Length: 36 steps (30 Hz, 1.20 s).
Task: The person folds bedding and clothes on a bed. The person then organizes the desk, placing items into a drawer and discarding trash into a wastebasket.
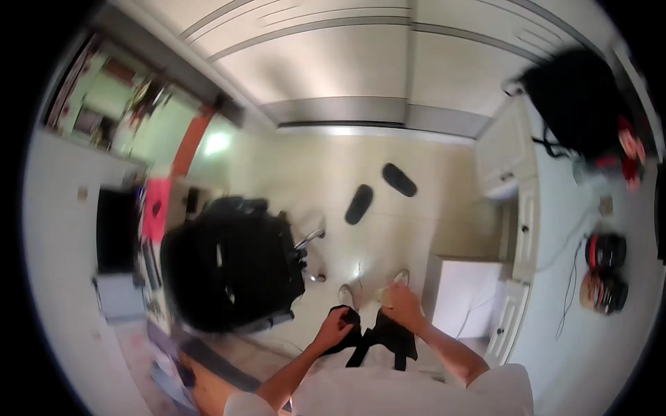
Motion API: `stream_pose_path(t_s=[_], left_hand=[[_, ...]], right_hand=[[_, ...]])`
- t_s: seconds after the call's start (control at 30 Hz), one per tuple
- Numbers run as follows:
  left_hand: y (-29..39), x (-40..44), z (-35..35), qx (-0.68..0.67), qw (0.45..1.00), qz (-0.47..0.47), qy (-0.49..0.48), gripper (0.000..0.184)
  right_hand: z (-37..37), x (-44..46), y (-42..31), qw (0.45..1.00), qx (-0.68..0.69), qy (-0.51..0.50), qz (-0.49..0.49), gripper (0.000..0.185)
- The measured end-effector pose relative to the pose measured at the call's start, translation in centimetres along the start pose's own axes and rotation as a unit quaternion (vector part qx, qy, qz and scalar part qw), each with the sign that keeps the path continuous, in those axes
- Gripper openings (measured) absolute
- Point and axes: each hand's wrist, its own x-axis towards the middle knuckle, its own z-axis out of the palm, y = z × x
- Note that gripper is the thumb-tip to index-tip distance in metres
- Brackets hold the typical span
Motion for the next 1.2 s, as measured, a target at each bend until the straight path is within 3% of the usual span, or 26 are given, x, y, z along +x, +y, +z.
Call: stream_pose_path(t_s=[0.07,0.13,0.23,0.27,0.37,0.5,0.53,0.6,0.63,0.73,0.77,0.83,0.9,0.97,1.03,1.07,1.1,1.2], left_hand=[[2.7,-1.9,-0.3,-0.014,0.999,-0.008,0.052,0.056],[3.6,-4.5,-1.9,-0.033,0.986,0.061,0.148,0.060],[1.0,-10.0,-5.0,-0.156,0.951,0.050,0.263,0.063],[1.1,-12.3,-6.7,-0.153,0.920,0.081,0.352,0.064],[-5.1,-20.1,-10.4,-0.133,0.883,0.024,0.449,0.065],[-19.3,-29.0,-18.7,-0.214,0.742,-0.097,0.628,0.061],[-26.0,-30.0,-20.6,-0.290,0.674,-0.083,0.675,0.066],[-36.1,-32.7,-26.3,-0.165,0.640,-0.145,0.737,0.068],[-39.9,-34.7,-30.2,-0.210,0.598,-0.135,0.762,0.067],[-47.5,-37.5,-39.9,-0.154,0.531,-0.119,0.824,0.065],[-49.6,-38.2,-43.0,-0.142,0.498,-0.108,0.849,0.067],[-52.9,-40.3,-48.1,-0.138,0.481,-0.148,0.853,0.080],[-60.0,-40.3,-50.0,-0.036,0.454,-0.330,0.827,0.102],[-61.9,-40.4,-49.4,-0.178,0.410,-0.400,0.800,0.099],[-62.5,-39.6,-46.0,-0.218,0.446,-0.400,0.770,0.087],[-64.2,-38.1,-42.7,-0.166,0.484,-0.393,0.764,0.075],[-62.8,-37.1,-39.5,-0.206,0.536,-0.352,0.739,0.072],[-57.9,-33.5,-29.7,-0.213,0.661,-0.424,0.582,0.077]], right_hand=[[-0.6,-0.3,-6.3,0.972,0.028,0.045,-0.228,0.058],[-0.8,-0.5,-12.6,0.953,-0.002,-0.021,-0.302,0.058],[1.0,-2.9,-21.9,0.913,-0.038,-0.126,-0.386,0.065],[2.6,-3.7,-24.3,0.893,-0.030,-0.122,-0.433,0.068],[8.1,-6.9,-32.6,0.847,-0.034,-0.166,-0.504,0.076],[17.2,-9.6,-39.3,0.821,-0.016,-0.258,-0.510,0.075],[20.0,-10.0,-40.2,0.818,-0.039,-0.283,-0.499,0.073],[24.9,-11.0,-40.9,0.835,-0.054,-0.336,-0.432,0.067],[27.8,-11.8,-41.7,0.832,-0.067,-0.344,-0.431,0.067],[29.8,-12.2,-41.6,0.834,-0.106,-0.333,-0.427,0.065],[29.3,-12.8,-42.2,0.853,-0.120,-0.336,-0.382,0.065],[29.1,-13.4,-41.8,0.873,-0.139,-0.333,-0.328,0.065],[28.7,-13.9,-40.5,0.900,-0.138,-0.279,-0.306,0.065],[27.9,-14.7,-40.3,0.918,-0.124,-0.254,-0.278,0.060],[27.5,-15.3,-40.5,0.928,-0.169,-0.269,-0.196,0.055],[27.6,-15.5,-40.3,0.931,-0.175,-0.246,-0.203,0.051],[27.9,-15.1,-39.4,0.943,-0.166,-0.224,-0.184,0.051],[27.5,-15.7,-37.9,0.952,-0.143,-0.209,-0.172,0.040]])
